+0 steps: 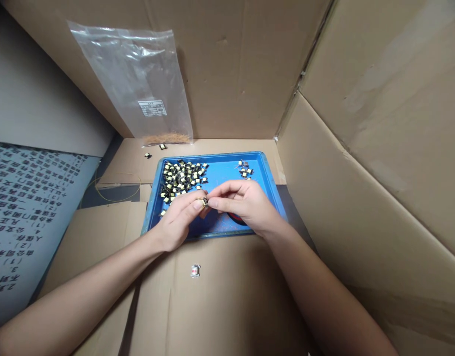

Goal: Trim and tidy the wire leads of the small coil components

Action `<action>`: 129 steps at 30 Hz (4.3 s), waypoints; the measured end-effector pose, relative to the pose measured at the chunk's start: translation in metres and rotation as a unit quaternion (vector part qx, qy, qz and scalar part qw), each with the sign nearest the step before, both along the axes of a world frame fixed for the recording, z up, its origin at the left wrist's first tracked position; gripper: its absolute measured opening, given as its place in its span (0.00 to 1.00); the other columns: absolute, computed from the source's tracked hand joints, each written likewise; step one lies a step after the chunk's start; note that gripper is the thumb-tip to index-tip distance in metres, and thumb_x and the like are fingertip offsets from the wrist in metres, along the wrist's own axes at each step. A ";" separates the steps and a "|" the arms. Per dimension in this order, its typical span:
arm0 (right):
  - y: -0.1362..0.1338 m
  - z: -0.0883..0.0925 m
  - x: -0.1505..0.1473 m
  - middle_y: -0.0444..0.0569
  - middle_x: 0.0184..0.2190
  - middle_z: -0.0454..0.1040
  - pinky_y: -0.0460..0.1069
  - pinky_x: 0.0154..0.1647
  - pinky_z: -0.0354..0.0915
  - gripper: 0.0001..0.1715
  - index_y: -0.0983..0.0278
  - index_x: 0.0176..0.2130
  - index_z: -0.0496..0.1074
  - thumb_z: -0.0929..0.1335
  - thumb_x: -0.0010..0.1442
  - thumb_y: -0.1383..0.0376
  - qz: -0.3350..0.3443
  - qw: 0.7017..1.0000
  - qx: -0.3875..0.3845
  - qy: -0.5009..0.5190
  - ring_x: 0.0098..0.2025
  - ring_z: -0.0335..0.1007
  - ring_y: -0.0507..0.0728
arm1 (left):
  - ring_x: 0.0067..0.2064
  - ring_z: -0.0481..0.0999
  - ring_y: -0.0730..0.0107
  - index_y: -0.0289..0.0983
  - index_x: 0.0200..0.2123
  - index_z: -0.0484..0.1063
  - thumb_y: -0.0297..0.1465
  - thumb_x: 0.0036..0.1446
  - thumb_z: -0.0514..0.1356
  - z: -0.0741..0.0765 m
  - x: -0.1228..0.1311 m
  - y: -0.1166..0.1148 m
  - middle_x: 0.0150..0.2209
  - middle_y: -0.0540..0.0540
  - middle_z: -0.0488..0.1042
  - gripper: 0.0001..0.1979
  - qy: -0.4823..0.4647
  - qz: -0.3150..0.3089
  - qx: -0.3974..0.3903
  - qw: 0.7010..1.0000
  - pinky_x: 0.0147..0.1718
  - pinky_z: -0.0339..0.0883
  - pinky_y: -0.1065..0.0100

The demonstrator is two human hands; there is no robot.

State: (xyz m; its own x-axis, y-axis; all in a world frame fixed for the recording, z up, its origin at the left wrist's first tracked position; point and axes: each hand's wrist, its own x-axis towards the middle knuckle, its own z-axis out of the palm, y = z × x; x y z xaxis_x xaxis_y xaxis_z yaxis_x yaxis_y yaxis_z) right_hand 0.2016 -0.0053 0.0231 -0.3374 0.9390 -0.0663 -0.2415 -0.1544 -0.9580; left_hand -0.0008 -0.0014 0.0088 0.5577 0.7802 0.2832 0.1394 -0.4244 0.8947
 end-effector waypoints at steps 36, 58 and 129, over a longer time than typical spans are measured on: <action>0.001 -0.004 0.007 0.47 0.26 0.81 0.48 0.32 0.67 0.16 0.63 0.31 0.85 0.85 0.47 0.57 0.016 1.000 -0.023 -0.010 0.29 0.74 0.53 | 0.30 0.63 0.70 0.38 0.27 0.59 0.46 0.75 0.50 0.004 -0.001 -0.001 0.26 0.51 0.63 0.25 0.018 -0.019 -0.011 1.000 0.35 0.58 0.66; 0.000 -0.004 0.008 0.48 0.29 0.82 0.50 0.36 0.71 0.13 0.63 0.36 0.85 0.81 0.54 0.57 0.004 0.999 0.041 -0.032 0.32 0.77 0.55 | 0.28 0.60 0.72 0.37 0.27 0.61 0.46 0.75 0.50 0.000 0.000 0.001 0.25 0.52 0.62 0.25 0.003 0.000 -0.012 1.000 0.31 0.54 0.67; -0.006 0.000 -0.005 0.47 0.32 0.82 0.49 0.38 0.76 0.13 0.63 0.32 0.83 0.84 0.50 0.60 -0.005 0.999 0.039 0.028 0.31 0.76 0.52 | 0.30 0.63 0.68 0.38 0.26 0.62 0.52 0.72 0.51 -0.001 -0.002 0.000 0.25 0.51 0.63 0.28 -0.028 -0.016 -0.030 0.999 0.34 0.59 0.65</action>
State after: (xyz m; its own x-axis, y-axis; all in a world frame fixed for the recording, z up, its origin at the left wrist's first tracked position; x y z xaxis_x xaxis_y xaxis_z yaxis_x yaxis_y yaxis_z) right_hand 0.1964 -0.0113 0.0234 -0.3294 0.9438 0.0265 -0.2960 -0.0765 -0.9521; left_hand -0.0031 -0.0010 0.0083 0.5668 0.7791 0.2680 0.0763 -0.3735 0.9245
